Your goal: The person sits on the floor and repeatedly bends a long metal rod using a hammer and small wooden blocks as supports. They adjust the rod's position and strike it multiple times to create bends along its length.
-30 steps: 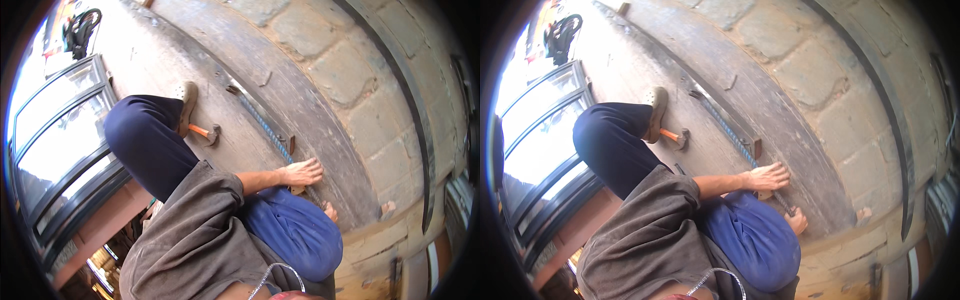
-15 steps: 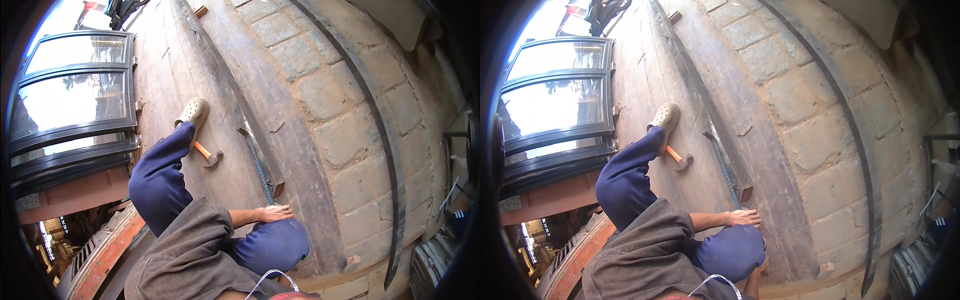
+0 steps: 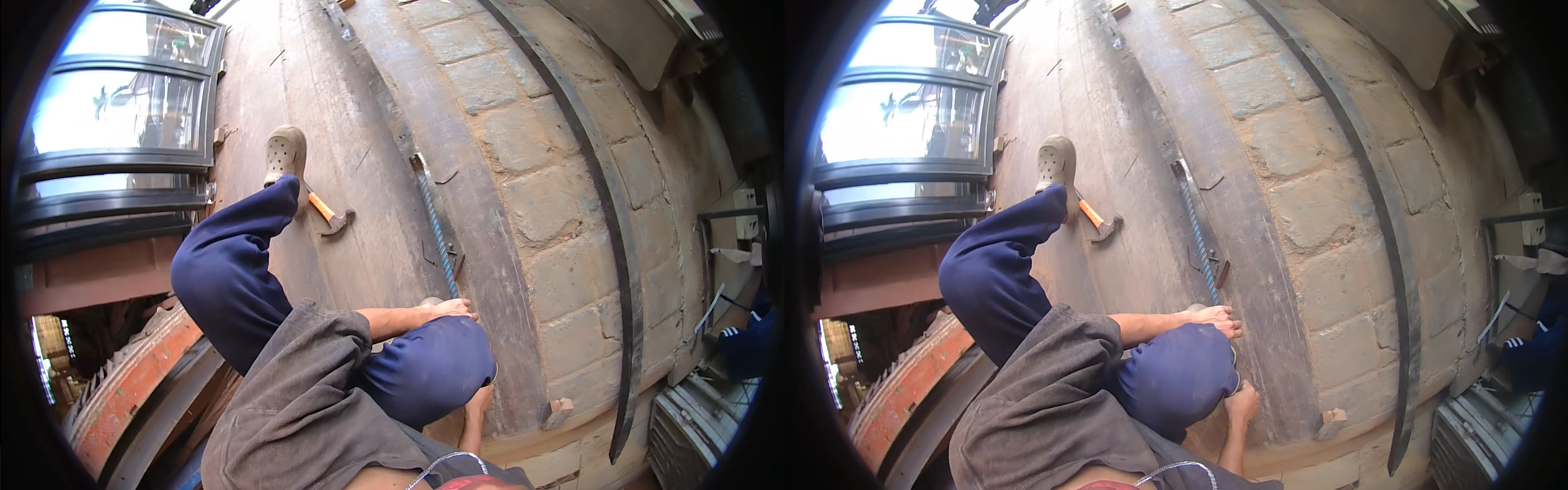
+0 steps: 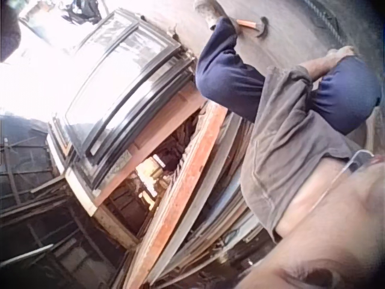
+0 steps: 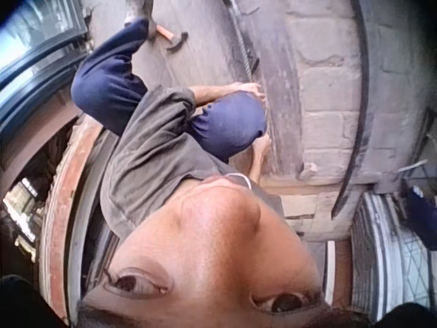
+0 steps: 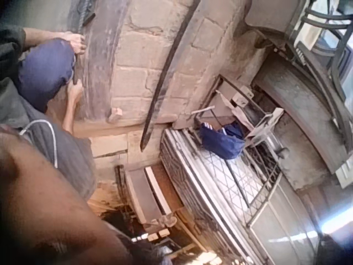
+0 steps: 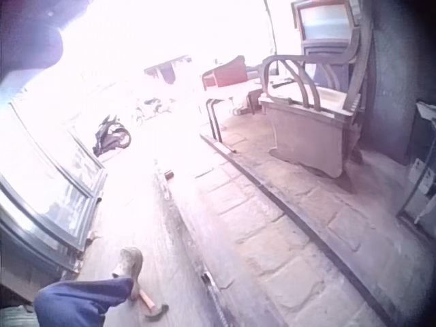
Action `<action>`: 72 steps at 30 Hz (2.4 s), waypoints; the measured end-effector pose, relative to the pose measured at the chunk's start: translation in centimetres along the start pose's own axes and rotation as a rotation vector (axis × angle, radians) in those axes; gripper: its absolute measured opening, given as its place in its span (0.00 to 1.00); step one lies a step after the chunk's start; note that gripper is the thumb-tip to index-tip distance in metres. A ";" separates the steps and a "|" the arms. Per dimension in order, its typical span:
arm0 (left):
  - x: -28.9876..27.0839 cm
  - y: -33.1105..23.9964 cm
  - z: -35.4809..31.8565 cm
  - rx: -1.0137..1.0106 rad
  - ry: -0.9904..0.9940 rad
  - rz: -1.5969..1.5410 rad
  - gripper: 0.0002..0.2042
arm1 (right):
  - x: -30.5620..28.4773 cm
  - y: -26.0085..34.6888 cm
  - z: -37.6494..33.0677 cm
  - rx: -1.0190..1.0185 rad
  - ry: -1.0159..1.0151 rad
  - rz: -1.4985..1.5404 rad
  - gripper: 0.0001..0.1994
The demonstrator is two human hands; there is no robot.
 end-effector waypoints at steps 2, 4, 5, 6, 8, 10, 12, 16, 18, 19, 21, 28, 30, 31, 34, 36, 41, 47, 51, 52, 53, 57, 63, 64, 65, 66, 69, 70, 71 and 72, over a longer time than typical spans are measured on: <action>2.0 0.7 -0.4 -0.019 0.002 -0.121 0.08 | -1.2 1.5 -1.5 -0.031 0.013 -0.025 0.13; 1.5 0.4 -0.5 0.036 -0.036 -0.172 0.08 | -1.9 1.1 -2.2 0.001 0.010 -0.020 0.15; 0.6 -0.3 -0.1 0.061 -0.052 -0.161 0.07 | -2.1 0.7 -2.4 0.006 -0.001 -0.032 0.15; -0.5 -0.9 0.5 0.076 -0.068 -0.136 0.07 | -2.5 0.5 -2.5 0.011 -0.018 -0.048 0.15; -1.4 -1.5 0.3 0.080 -0.060 -0.096 0.06 | -2.1 1.4 -2.9 0.016 -0.017 -0.064 0.16; -1.2 -1.0 0.4 0.054 -0.144 -0.071 0.05 | -2.4 1.7 -3.5 0.022 -0.026 -0.094 0.16; -3.3 -2.3 -1.0 0.077 -0.201 0.038 0.07 | -3.1 2.6 -4.0 0.034 -0.037 -0.127 0.16; -5.6 -2.8 -0.6 0.034 -0.087 -0.037 0.19 | -4.9 4.0 -4.6 0.096 -0.038 -0.265 0.17; -5.4 -3.9 -0.4 0.008 0.033 -0.048 0.22 | -5.2 4.6 -5.1 0.111 -0.023 -0.287 0.17; -6.2 -3.9 -0.5 0.013 0.025 -0.032 0.23 | -5.3 5.1 -5.0 0.119 -0.023 -0.292 0.17; -7.1 -3.9 -0.3 0.036 -0.103 -0.009 0.23 | -5.7 5.6 -5.3 0.130 -0.016 -0.314 0.18; -2.6 -1.7 -1.9 0.002 -0.096 0.079 0.12 | -5.0 5.4 -6.0 0.116 -0.049 -0.353 0.18; -2.0 -1.4 -1.9 0.008 -0.107 0.022 0.09 | -4.7 5.2 -6.0 0.103 -0.048 -0.360 0.19; -2.3 -1.6 -1.6 -0.008 -0.084 0.017 0.08 | -4.8 5.1 -6.0 0.099 -0.057 -0.365 0.19; -2.1 -1.6 -1.8 -0.028 -0.118 0.024 0.08 | -3.9 4.7 -6.3 0.084 -0.072 -0.361 0.19; -1.6 -1.8 -1.8 -0.036 -0.134 0.022 0.09 | -3.6 4.2 -6.4 0.075 -0.089 -0.352 0.19; -0.4 -1.8 -2.7 -0.043 0.006 -0.031 0.11 | -3.7 3.9 -6.3 0.070 -0.116 -0.336 0.20; -2.9 -2.2 -3.2 -0.044 -0.022 -0.061 0.23 | -3.7 3.7 -6.3 0.060 -0.139 -0.329 0.20; -9.4 -0.7 -3.4 -0.146 0.074 -0.117 0.34 | -3.9 3.2 -6.6 0.058 -0.165 -0.334 0.21; -8.9 0.9 -4.0 -0.129 -0.064 -0.178 0.39 | -3.6 3.5 -6.6 0.040 -0.162 -0.326 0.21; -8.5 1.1 -4.1 -0.118 -0.062 -0.144 0.39 | -3.4 3.5 -6.7 0.035 -0.165 -0.325 0.21; -6.3 1.6 -4.4 -0.141 0.018 -0.095 0.37 | -3.1 3.4 -6.6 0.019 -0.186 -0.319 0.21; -4.9 1.3 -5.3 -0.139 0.078 -0.102 0.34 | -3.0 3.2 -6.8 0.009 -0.213 -0.340 0.22; -5.2 1.2 -5.3 -0.135 0.090 -0.103 0.34 | -3.2 3.0 -7.3 0.012 -0.216 -0.346 0.22; -5.2 1.3 -5.4 -0.152 0.097 -0.128 0.34 | -3.3 2.9 -7.4 0.011 -0.222 -0.350 0.22; -5.4 1.1 -5.4 -0.143 0.078 -0.138 0.34 | -3.4 3.0 -7.2 0.008 -0.230 -0.355 0.22; -6.8 0.7 -4.7 -0.124 0.024 -0.164 0.35 | -4.2 3.0 -7.3 -0.008 -0.271 -0.360 0.22; -7.9 0.3 -4.3 -0.110 -0.011 -0.166 0.35 | -4.8 3.1 -7.4 -0.015 -0.294 -0.362 0.23; -9.1 -0.2 -4.3 -0.102 -0.044 -0.169 0.35 | -5.4 3.3 -7.6 -0.030 -0.310 -0.364 0.23; -10.3 -0.8 -4.1 -0.089 -0.077 -0.172 0.36 | -6.1 3.4 -7.8 -0.030 -0.313 -0.378 0.23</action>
Point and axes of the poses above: each hand's wrist, its own z-axis towards the middle knuckle, its own x-axis out of the palm, y = z × x, the point moved 8 cm from there along z, towards the middle knuckle, and after that the axes turned 9 degrees about -z, right-handed, at the moved point
